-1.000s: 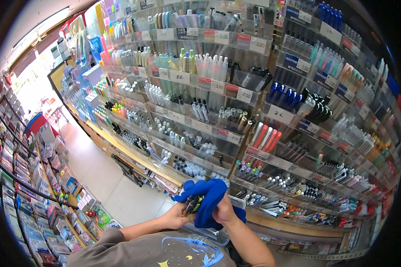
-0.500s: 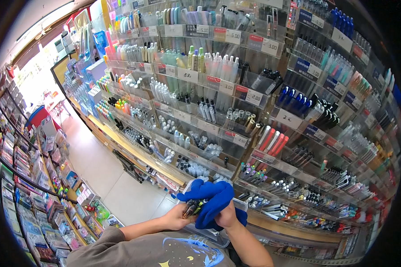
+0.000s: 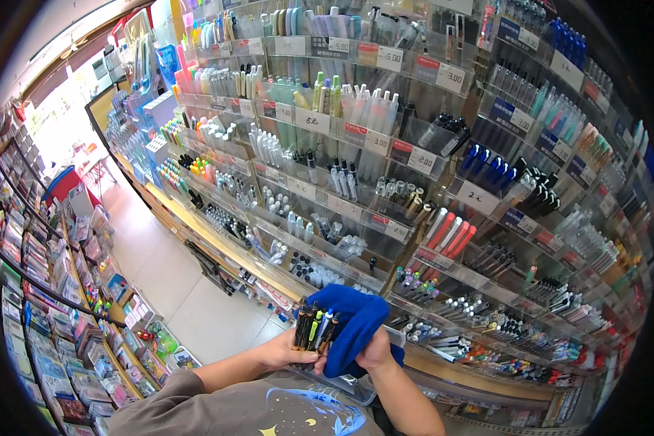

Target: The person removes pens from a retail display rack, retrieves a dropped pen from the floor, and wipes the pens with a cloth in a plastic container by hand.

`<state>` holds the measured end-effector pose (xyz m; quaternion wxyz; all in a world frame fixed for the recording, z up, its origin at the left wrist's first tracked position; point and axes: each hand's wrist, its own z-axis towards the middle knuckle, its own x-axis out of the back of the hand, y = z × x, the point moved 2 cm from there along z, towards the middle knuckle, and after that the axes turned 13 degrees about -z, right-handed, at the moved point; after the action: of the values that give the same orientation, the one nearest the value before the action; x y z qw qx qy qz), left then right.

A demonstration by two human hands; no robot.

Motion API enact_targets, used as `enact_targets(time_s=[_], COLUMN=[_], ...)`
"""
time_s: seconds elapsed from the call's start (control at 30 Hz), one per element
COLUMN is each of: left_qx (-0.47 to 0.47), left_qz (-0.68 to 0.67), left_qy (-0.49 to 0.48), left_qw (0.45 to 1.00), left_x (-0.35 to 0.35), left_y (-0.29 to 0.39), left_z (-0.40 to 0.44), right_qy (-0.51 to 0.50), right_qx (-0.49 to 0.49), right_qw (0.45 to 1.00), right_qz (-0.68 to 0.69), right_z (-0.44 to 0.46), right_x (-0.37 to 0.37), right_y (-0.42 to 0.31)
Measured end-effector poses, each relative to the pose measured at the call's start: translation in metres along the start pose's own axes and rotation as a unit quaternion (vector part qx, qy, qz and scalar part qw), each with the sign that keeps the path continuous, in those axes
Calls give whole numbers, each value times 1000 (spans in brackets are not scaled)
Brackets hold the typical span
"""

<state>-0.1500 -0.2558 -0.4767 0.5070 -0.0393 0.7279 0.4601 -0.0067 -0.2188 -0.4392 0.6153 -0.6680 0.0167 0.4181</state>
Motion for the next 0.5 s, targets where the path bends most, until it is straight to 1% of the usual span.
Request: enact_targets(time_s=[0.13, 0.2, 0.3, 0.37, 0.4, 0.5], left_qx=[1, 7, 20, 10, 5, 47], left_qz=[-14, -24, 11, 94, 136, 114], left_qy=[-14, -9, 52, 55, 56, 67], left_qw=[1000, 1000, 998, 994, 989, 990], left_x=[3, 3, 7, 5, 4, 1], left_y=[-1, -1, -6, -5, -4, -4], left_z=[0, -1, -4, -2, 0, 2], right_qy=[-9, -7, 21, 40, 79, 149], right_qx=[-98, -123, -82, -16, -12, -132], right_qw=[995, 991, 965, 934, 949, 967], right_qz=[32, -43, -248, -354, -304, -160], right_z=[-6, -8, -8, -3, -3, -7], right_x=[6, 7, 12, 13, 12, -5], right_y=[7, 10, 27, 34, 35, 15])
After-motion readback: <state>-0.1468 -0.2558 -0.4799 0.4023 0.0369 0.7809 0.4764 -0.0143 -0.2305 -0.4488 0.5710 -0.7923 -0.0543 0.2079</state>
